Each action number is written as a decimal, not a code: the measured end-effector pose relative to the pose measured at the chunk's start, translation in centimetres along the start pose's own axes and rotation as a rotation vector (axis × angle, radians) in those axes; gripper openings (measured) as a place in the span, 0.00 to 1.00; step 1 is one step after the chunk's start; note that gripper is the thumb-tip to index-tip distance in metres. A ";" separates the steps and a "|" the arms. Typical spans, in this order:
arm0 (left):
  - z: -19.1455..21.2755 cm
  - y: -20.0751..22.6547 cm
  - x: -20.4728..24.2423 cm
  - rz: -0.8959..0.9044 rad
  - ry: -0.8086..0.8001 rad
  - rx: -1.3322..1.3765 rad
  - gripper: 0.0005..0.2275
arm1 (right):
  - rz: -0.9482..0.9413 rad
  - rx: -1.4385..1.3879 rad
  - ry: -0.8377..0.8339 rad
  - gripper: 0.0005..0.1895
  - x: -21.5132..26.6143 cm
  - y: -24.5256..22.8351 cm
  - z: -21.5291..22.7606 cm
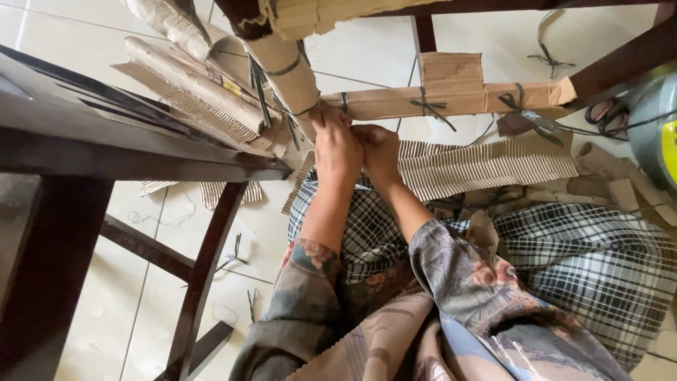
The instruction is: Wrapping wooden chair legs with protective cardboard and securing them with plastic ties.
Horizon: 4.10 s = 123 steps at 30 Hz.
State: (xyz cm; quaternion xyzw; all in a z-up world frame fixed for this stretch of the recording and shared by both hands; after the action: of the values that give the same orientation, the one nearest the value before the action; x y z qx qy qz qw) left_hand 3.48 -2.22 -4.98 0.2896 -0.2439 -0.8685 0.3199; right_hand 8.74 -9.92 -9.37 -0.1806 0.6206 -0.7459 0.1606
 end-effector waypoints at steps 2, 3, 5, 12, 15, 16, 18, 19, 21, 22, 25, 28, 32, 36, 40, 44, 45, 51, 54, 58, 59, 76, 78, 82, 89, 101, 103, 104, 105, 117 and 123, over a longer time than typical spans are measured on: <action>0.4 1.0 -0.1 0.012 0.002 -0.047 0.08 | -0.046 0.009 0.006 0.09 -0.3 0.6 -0.2; 0.5 1.5 -0.1 0.027 0.005 -0.091 0.08 | -0.093 0.023 0.010 0.10 -0.5 1.0 -0.4; 0.0 1.1 -0.1 0.029 0.017 -0.105 0.07 | -0.105 -0.009 -0.002 0.09 -0.8 1.1 -0.4; -0.6 1.0 -0.1 0.034 0.031 -0.200 0.06 | -0.234 -0.153 -0.109 0.11 -0.3 3.4 -1.0; 0.1 1.4 -0.2 0.058 -0.036 -0.141 0.07 | -0.084 0.250 -0.266 0.16 1.4 7.2 1.5; 0.6 2.1 0.6 0.049 -0.054 -0.134 0.07 | -0.097 0.251 -0.249 0.16 2.9 6.0 4.3; 1.4 3.5 1.5 -0.051 -0.056 -0.222 0.17 | 0.063 0.222 -0.317 0.23 5.2 2.9 9.5; 0.3 3.5 2.7 -0.057 -0.067 -0.216 0.17 | 0.054 0.223 -0.306 0.23 5.0 3.6 12.3; -1.7 3.7 4.9 -0.176 -0.163 -0.267 0.25 | 0.262 0.810 -0.448 0.26 5.0 4.7 17.4; -2.2 5.2 6.1 -0.182 -0.172 -0.264 0.25 | 0.253 0.809 -0.441 0.26 5.1 6.2 19.0; -4.7 8.6 9.6 -0.335 -0.418 -0.015 0.23 | 0.236 1.083 -0.458 0.37 5.2 9.5 22.4; -7.6 9.4 11.2 -0.227 -0.815 -0.020 0.13 | -0.010 0.996 -0.489 0.37 4.6 11.4 22.4; -4.6 12.5 9.7 -0.318 -0.732 0.089 0.10 | 0.121 1.048 -0.243 0.12 2.7 14.1 23.2; -4.0 13.2 8.9 -0.276 -0.505 0.299 0.15 | 0.109 1.029 -0.236 0.13 2.2 12.3 27.2; -2.9 15.0 8.1 -0.293 -0.298 0.496 0.18 | 0.180 0.682 -0.147 0.09 2.4 2.5 33.7; -3.7 15.0 8.5 -0.250 -0.301 0.702 0.18 | 0.118 0.316 0.071 0.10 2.3 2.3 40.8; -4.2 14.9 8.7 -0.247 -0.328 0.712 0.17 | 0.106 0.240 0.131 0.08 1.9 4.2 42.2; -6.9 18.1 9.5 -0.384 -0.468 0.735 0.26 | 0.263 -0.275 0.275 0.05 1.0 2.3 40.3; -8.4 19.3 10.1 -0.345 -0.492 0.774 0.29 | 0.356 -0.376 0.241 0.05 0.5 -0.8 39.1; -10.4 19.1 10.2 -0.298 -0.475 0.778 0.30 | 0.412 -0.347 0.245 0.08 -0.5 -1.5 39.2; -10.8 19.0 10.1 -0.281 -0.448 0.760 0.29 | 0.409 -0.365 0.262 0.08 -0.9 -1.2 39.1; -16.2 25.7 4.4 -0.005 -0.276 0.674 0.48 | 0.337 -0.048 0.315 0.09 -1.5 1.2 39.9; -16.7 25.9 4.6 0.018 -0.292 0.627 0.38 | 0.451 0.150 0.377 0.11 0.1 -1.7 41.5; -19.1 22.7 4.4 -0.014 -0.255 0.642 0.24 | 0.403 0.330 0.477 0.14 2.1 0.1 46.2; -17.0 24.6 3.6 -0.130 -0.260 0.572 0.13 | 0.089 0.613 0.177 0.30 3.4 0.7 48.5; -16.7 26.2 2.7 -0.111 -0.229 0.485 0.14 | -0.234 0.810 -0.039 0.07 -2.5 14.7 42.6; -16.6 26.6 2.7 -0.100 -0.231 0.508 0.13 | -0.231 0.829 -0.029 0.07 -3.7 16.2 41.7; -16.6 26.8 2.7 -0.100 -0.239 0.514 0.13 | -0.208 0.813 0.040 0.08 -4.2 15.7 41.8; -16.3 26.8 2.7 -0.097 -0.243 0.514 0.13 | -0.183 0.792 0.102 0.09 -4.6 15.2 41.6; -16.1 26.7 3.1 -0.084 -0.215 0.542 0.14 | -0.387 0.820 -0.014 0.14 -3.4 14.6 42.3; -16.5 25.9 3.0 -0.085 -0.223 0.524 0.14 | -0.420 0.904 -0.192 0.32 -4.8 15.2 39.1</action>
State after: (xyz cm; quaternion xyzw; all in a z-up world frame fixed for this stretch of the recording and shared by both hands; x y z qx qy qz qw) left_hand 23.26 -25.76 -1.97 0.2751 -0.4815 -0.8149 0.1687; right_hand 31.52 -44.32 -18.22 -0.2815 0.1686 -0.9362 0.1257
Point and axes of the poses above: each hand's wrist, its own x-axis away from the middle knuckle, its own z-axis out of the back of the hand, y = z × x, the point moved 2 cm from there along -x, towards the middle knuckle, and after that the axes turned 2 degrees about x, right-handed, at the moved point
